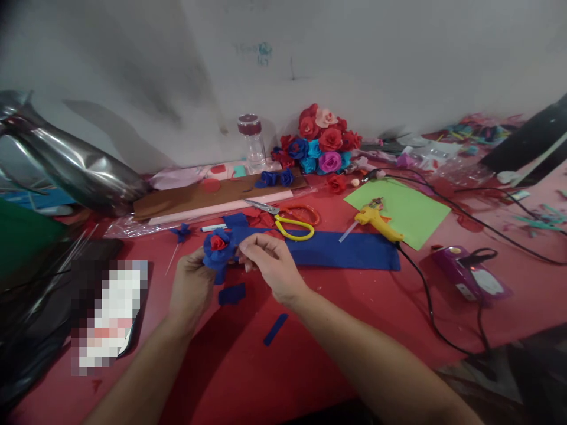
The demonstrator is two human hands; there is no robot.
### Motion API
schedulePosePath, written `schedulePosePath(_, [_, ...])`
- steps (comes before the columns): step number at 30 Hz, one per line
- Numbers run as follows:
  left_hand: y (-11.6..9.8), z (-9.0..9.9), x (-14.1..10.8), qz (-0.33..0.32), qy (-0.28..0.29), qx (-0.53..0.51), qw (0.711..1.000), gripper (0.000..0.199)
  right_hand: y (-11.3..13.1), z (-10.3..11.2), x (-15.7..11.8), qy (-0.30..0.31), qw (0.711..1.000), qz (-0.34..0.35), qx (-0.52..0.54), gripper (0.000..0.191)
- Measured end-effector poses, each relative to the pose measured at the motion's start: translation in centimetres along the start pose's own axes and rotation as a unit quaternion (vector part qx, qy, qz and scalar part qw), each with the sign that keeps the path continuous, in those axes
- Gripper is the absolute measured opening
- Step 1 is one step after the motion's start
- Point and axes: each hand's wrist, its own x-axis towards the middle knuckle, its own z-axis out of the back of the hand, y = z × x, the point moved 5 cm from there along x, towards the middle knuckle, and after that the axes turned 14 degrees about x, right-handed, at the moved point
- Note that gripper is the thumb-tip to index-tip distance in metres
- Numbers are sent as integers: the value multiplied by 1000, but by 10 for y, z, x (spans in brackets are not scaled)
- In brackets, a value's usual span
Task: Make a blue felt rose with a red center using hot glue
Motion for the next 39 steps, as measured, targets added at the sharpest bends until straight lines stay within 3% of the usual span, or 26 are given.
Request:
schedulePosePath(5, [1, 0, 0, -10, 13, 17, 1000, 18, 2, -1, -1, 9, 999, 7, -31, 31])
schedulePosePath(14, [18, -2, 2, 52, 3, -62, 997, 16, -3, 2, 0, -17, 1000, -12, 1, 25])
schedulePosePath(24, [6, 0, 1, -7, 21, 23, 999, 18, 1, -1, -1, -6, 1000, 6, -26, 25])
schedulePosePath(39, [3, -1, 1, 35, 8, -7, 999, 30, -1, 5, -2, -51, 999, -6, -14, 18])
